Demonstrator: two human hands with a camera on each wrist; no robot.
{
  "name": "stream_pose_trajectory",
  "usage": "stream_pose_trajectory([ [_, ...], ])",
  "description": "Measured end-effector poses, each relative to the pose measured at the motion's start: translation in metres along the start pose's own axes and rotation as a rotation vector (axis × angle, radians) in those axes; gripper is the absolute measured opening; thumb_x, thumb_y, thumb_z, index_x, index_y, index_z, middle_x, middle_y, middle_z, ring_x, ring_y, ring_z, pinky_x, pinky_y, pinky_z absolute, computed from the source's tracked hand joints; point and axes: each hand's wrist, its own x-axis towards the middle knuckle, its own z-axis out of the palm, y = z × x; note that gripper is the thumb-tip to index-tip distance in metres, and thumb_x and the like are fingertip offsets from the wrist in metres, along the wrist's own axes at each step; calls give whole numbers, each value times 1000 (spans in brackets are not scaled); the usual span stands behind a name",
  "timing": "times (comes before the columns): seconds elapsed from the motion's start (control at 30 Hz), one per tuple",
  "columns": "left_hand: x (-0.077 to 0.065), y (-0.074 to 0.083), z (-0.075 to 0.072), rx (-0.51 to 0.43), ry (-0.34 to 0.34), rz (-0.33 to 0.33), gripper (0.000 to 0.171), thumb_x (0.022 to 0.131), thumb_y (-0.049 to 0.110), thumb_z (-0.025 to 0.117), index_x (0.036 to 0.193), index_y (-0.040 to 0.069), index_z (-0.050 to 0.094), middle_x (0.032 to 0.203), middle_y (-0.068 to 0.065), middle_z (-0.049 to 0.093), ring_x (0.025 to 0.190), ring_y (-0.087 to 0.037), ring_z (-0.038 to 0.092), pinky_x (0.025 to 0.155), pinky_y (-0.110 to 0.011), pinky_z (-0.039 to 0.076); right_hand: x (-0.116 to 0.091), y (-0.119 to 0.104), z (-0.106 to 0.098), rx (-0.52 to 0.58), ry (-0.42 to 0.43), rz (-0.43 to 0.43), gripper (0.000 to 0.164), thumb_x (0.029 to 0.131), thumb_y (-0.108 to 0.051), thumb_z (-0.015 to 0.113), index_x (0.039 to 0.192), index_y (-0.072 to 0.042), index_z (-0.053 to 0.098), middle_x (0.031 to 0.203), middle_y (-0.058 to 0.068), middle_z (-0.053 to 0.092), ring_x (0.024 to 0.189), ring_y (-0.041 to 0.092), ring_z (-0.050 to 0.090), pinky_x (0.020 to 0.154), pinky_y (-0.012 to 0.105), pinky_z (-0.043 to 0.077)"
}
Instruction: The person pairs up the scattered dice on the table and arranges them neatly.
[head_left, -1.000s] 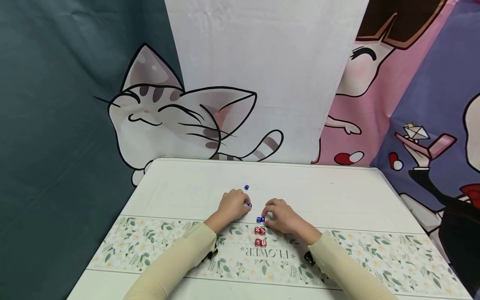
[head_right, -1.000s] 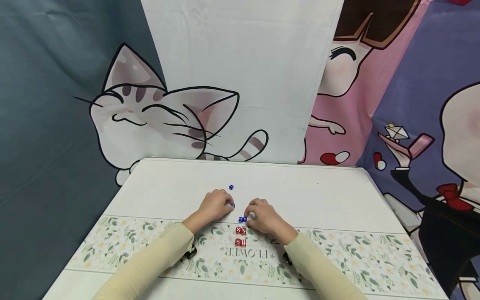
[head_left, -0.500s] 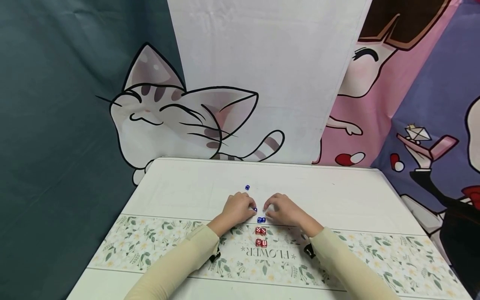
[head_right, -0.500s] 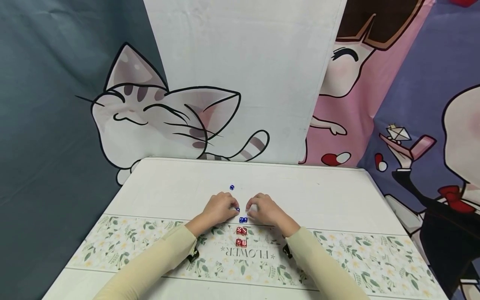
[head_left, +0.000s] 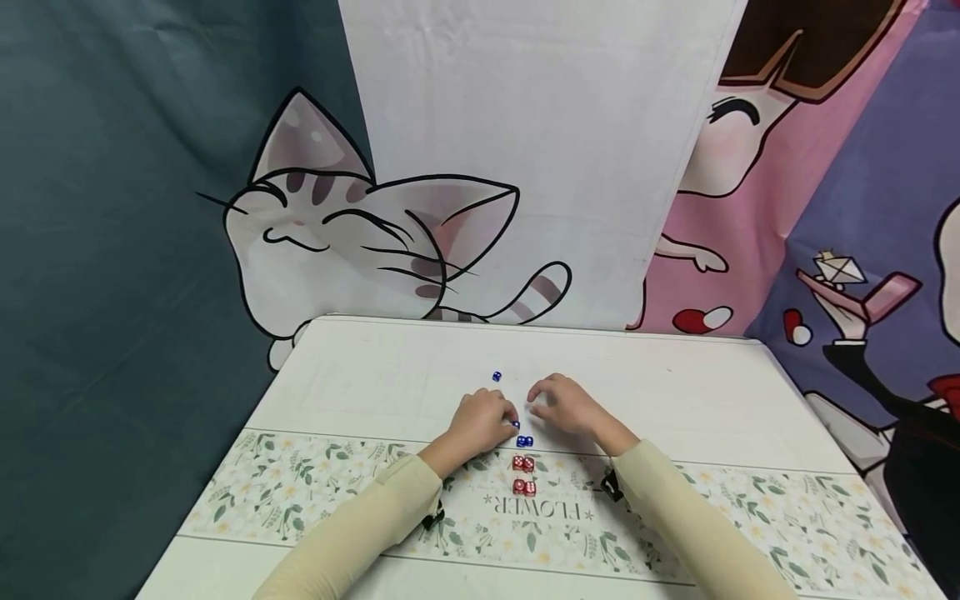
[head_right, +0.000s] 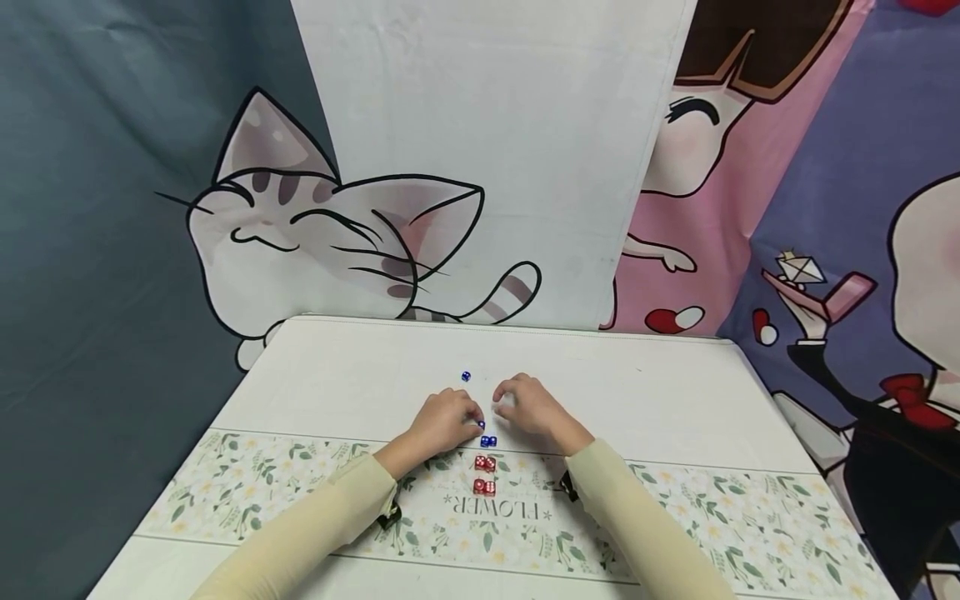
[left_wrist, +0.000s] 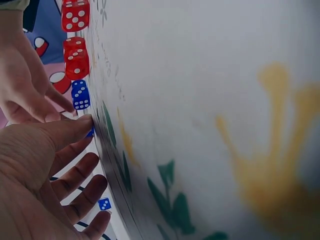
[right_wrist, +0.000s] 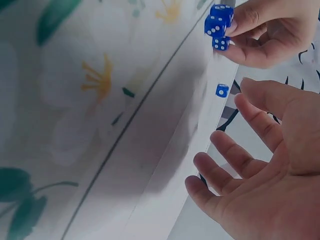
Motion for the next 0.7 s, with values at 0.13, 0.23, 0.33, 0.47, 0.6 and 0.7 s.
stream_pose_trajectory([
  [0.13,1,0,2,3,-5,3,14,86,40,79,92,28,77,91,9,63,85,-14,54,77,-37,43,9,2,0,5,13,-12,12,91,-16,74,102,-12,71,118,18,64,111,36,60,99,52,46],
  [0.23,1,0,3,13,0,7,14,85,42,79,91,29,76,90,10,63,84,-14,53,76,-37,43,16,3,1,14,19,-26,16,92,-15,73,107,-11,72,120,20,63,111,37,60,99,53,46],
  [0.33,2,0,5,14,9,10,14,85,42,80,91,30,76,90,10,63,83,-13,53,75,-36,43,26,4,3,16,27,-46,20,93,-14,72,112,-9,72,122,21,63,115,38,59,100,53,45],
  [0.47,2,-1,6,5,21,9,13,86,41,80,90,30,76,91,11,64,83,-12,53,74,-36,43,39,5,7,3,37,-88,24,93,-14,71,116,-8,72,123,21,63,117,37,59,101,51,45],
  [0.6,2,-1,5,-2,20,10,13,86,41,79,90,30,76,92,11,64,84,-13,53,75,-36,43,50,5,12,7,32,-92,26,94,-14,70,119,-8,71,124,20,62,117,36,58,101,50,45],
  [0.7,2,-1,3,-4,13,14,13,86,42,79,91,30,77,93,11,66,85,-13,54,76,-37,44,57,5,15,20,17,-78,27,95,-15,69,120,-8,71,126,20,61,119,36,57,102,50,44],
])
